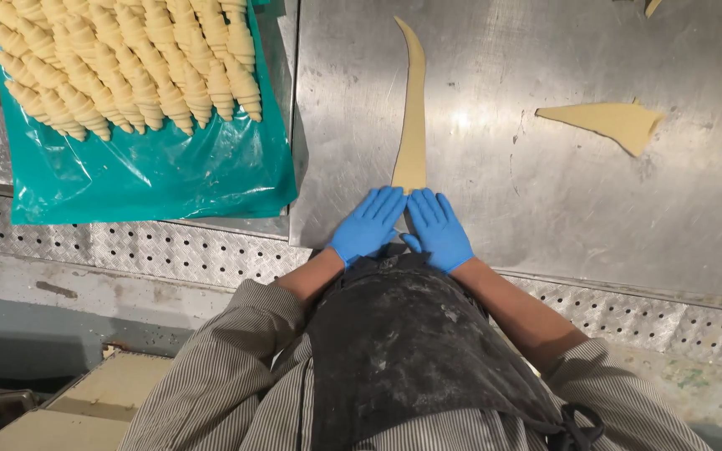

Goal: Rolling pre-cut dough pieces into croissant shapes on a stainless steel bakery table.

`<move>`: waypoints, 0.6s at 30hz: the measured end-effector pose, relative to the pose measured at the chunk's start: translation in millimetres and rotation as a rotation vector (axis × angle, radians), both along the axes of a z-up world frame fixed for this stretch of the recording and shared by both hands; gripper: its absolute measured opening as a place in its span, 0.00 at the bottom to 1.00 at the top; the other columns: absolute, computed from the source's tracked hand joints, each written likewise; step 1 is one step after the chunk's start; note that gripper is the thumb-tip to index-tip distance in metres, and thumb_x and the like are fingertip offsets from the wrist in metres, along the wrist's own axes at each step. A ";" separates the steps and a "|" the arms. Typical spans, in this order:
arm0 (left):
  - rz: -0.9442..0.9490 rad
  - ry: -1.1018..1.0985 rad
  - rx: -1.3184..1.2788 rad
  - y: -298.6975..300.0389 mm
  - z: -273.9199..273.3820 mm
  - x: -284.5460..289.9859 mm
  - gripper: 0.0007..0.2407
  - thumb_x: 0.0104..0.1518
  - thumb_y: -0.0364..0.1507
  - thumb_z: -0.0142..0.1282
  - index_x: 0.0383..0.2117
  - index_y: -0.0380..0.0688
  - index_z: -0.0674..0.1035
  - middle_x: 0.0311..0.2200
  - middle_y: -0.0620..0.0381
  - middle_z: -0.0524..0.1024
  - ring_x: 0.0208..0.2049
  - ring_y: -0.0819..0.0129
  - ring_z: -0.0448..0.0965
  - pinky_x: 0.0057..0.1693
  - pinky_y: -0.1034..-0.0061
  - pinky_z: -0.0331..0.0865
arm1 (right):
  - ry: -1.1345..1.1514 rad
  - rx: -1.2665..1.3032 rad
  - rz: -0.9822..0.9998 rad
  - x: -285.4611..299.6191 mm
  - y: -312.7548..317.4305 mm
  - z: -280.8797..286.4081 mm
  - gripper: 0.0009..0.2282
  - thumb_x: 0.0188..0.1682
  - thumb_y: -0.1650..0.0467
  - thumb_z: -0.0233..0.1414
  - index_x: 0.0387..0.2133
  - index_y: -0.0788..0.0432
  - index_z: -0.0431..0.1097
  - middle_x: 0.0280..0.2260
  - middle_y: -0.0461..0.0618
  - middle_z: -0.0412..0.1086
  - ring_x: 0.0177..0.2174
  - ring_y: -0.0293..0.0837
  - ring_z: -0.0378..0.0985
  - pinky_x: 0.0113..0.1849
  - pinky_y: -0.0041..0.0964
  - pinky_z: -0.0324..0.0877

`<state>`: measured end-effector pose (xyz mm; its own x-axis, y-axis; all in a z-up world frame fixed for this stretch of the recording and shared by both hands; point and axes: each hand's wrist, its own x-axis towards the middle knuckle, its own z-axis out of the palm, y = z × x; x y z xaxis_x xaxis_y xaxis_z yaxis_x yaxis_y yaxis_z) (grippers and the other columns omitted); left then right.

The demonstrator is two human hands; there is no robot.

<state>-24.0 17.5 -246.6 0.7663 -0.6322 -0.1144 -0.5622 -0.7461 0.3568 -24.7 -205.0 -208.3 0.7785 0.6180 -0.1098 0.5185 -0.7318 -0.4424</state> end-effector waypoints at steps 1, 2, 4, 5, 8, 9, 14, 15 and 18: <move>0.003 0.000 -0.002 -0.3 4.9 3.3 0.32 0.62 0.38 0.50 0.70 0.37 0.54 0.71 0.42 0.52 0.72 0.48 0.50 0.74 0.53 0.41 | 0.000 -0.002 0.003 7.5 2.4 2.1 0.36 0.48 0.58 0.55 0.65 0.69 0.52 0.65 0.68 0.53 0.65 0.65 0.52 0.64 0.60 0.46; 0.022 -0.004 -0.037 -0.6 9.6 6.5 0.32 0.63 0.38 0.50 0.70 0.36 0.53 0.72 0.42 0.51 0.73 0.48 0.50 0.75 0.55 0.41 | 0.006 -0.008 -0.035 14.7 5.0 3.9 0.35 0.49 0.59 0.55 0.65 0.68 0.53 0.65 0.67 0.54 0.66 0.65 0.52 0.65 0.59 0.46; 0.046 -0.013 -0.074 -1.6 23.0 24.4 0.33 0.63 0.38 0.50 0.71 0.35 0.52 0.73 0.42 0.50 0.74 0.48 0.50 0.76 0.57 0.42 | 0.007 -0.015 -0.068 33.5 9.4 10.7 0.34 0.50 0.60 0.55 0.65 0.67 0.53 0.65 0.66 0.54 0.66 0.64 0.52 0.66 0.59 0.47; 0.085 0.031 -0.119 -1.3 32.2 38.1 0.33 0.64 0.37 0.51 0.71 0.35 0.52 0.73 0.41 0.49 0.74 0.48 0.50 0.76 0.57 0.42 | -0.029 -0.006 -0.079 43.6 12.1 15.7 0.34 0.51 0.60 0.55 0.65 0.69 0.53 0.65 0.67 0.54 0.66 0.65 0.53 0.65 0.59 0.47; 0.231 0.151 -0.280 4.5 49.1 62.2 0.33 0.63 0.36 0.53 0.71 0.35 0.52 0.72 0.39 0.49 0.73 0.45 0.50 0.75 0.58 0.45 | -0.043 0.015 -0.039 51.9 17.9 32.8 0.34 0.51 0.59 0.55 0.65 0.69 0.53 0.65 0.69 0.54 0.65 0.67 0.53 0.64 0.60 0.48; 0.338 0.233 -0.397 6.6 52.5 66.9 0.34 0.61 0.35 0.55 0.71 0.36 0.52 0.72 0.39 0.49 0.73 0.43 0.49 0.75 0.58 0.48 | -0.014 0.025 0.012 50.3 18.8 38.7 0.34 0.50 0.59 0.55 0.64 0.69 0.54 0.63 0.70 0.54 0.64 0.68 0.54 0.64 0.60 0.48; 0.525 0.161 -0.477 34.8 69.7 43.0 0.32 0.63 0.31 0.56 0.71 0.36 0.53 0.72 0.37 0.48 0.73 0.38 0.47 0.73 0.54 0.46 | -0.104 -0.060 0.024 53.9 32.6 23.7 0.29 0.51 0.64 0.54 0.63 0.68 0.57 0.63 0.68 0.57 0.64 0.64 0.58 0.64 0.59 0.52; 0.555 0.137 -0.511 41.7 74.1 36.4 0.32 0.63 0.31 0.55 0.72 0.37 0.54 0.73 0.38 0.49 0.74 0.38 0.47 0.74 0.54 0.47 | -0.161 -0.132 -0.017 66.7 41.5 30.2 0.25 0.53 0.68 0.52 0.62 0.67 0.58 0.62 0.66 0.58 0.64 0.63 0.60 0.65 0.57 0.55; 0.549 0.114 -0.516 52.0 86.4 24.2 0.29 0.63 0.30 0.55 0.70 0.38 0.58 0.72 0.39 0.53 0.73 0.38 0.49 0.74 0.54 0.47 | -0.063 -0.191 -0.043 104.2 46.6 25.9 0.21 0.55 0.72 0.51 0.61 0.65 0.60 0.60 0.62 0.65 0.58 0.58 0.68 0.57 0.54 0.64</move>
